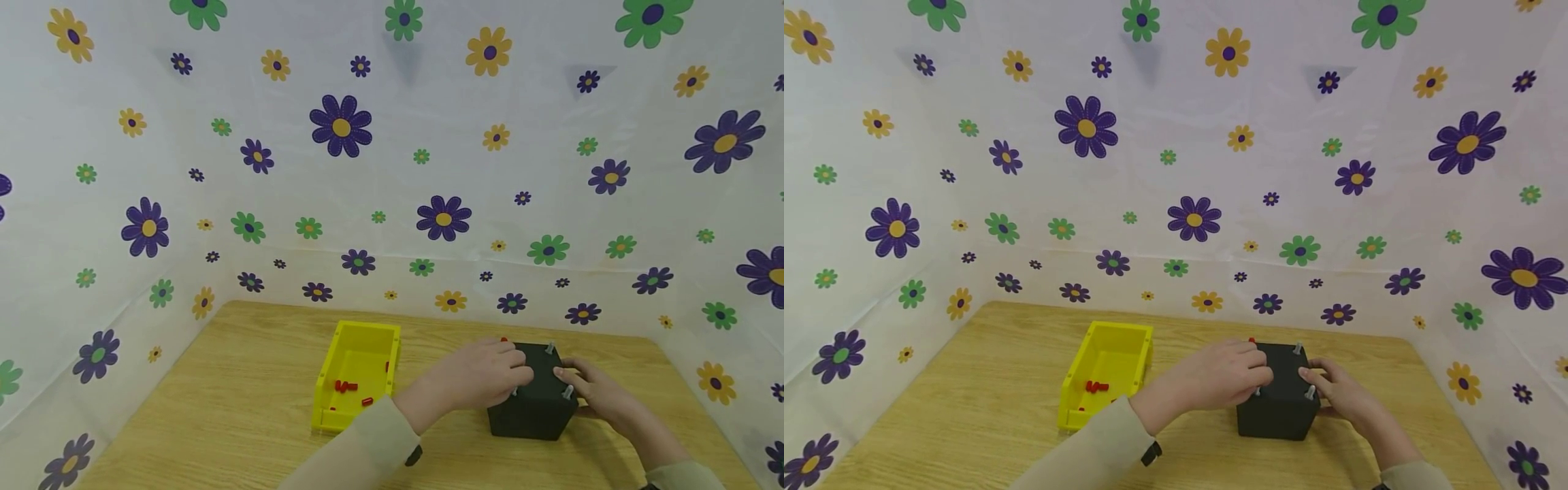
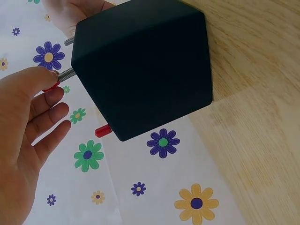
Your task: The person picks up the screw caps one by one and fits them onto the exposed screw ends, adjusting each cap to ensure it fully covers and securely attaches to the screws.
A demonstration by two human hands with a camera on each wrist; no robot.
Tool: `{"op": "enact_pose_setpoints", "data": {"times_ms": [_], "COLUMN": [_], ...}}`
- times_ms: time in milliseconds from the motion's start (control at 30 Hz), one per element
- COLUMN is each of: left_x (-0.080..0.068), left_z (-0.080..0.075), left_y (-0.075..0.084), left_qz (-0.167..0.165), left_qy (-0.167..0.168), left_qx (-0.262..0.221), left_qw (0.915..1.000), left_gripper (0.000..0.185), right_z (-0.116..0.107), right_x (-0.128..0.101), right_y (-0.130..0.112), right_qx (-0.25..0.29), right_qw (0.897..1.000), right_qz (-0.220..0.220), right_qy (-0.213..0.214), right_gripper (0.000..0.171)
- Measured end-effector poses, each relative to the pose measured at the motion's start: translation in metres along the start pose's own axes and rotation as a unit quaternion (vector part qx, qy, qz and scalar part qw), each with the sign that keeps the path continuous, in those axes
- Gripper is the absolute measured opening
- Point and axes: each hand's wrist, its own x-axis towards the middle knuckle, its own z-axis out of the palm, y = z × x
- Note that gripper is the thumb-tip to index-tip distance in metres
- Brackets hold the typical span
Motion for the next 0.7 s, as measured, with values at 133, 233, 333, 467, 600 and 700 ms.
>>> {"op": "enact_pose_setpoints", "data": {"times_ms": [133, 233, 333, 467, 600, 700], "left_x": [0.0022, 0.0032, 0.0037, 0.0039, 0.0041, 0.0047], "left_z": [0.0001, 0.0019, 0.0036, 0.0029, 0.0022, 0.0031], "left_y": [0.0002, 0.0009, 0.0018, 0.0029, 0.0034, 0.0034], "left_qz": [-0.001, -0.003, -0.007, -0.012, -0.011, -0.011], "left_qy": [-0.014, -0.022, -0.028, -0.038, -0.041, -0.039], "left_qx": [-0.002, -0.002, -0.005, -0.007, -0.004, 0.000], "left_qw": [0.9999, 0.9998, 0.9996, 0.9992, 0.9991, 0.9992], "left_gripper": [0.014, 0.015, 0.016, 0.017, 0.018, 0.018], "right_z": [-0.0001, -0.0001, -0.0001, 0.0005, 0.0000, -0.0001], "right_x": [0.0005, 0.0003, -0.0001, -0.0004, -0.0002, 0.0001], "right_y": [0.0000, 0.0003, 0.0002, 0.0003, 0.0001, -0.0002], "right_qx": [0.000, -0.001, -0.003, -0.003, -0.006, -0.006], "right_qw": [1.000, 1.000, 1.000, 1.000, 1.000, 1.000], "right_qz": [0.001, 0.002, -0.001, 0.000, 0.000, 0.000], "right_qy": [-0.002, -0.003, -0.004, 0.002, 0.000, -0.002], "right_gripper": [0.077, 0.077, 0.077, 0.075, 0.076, 0.076]}}
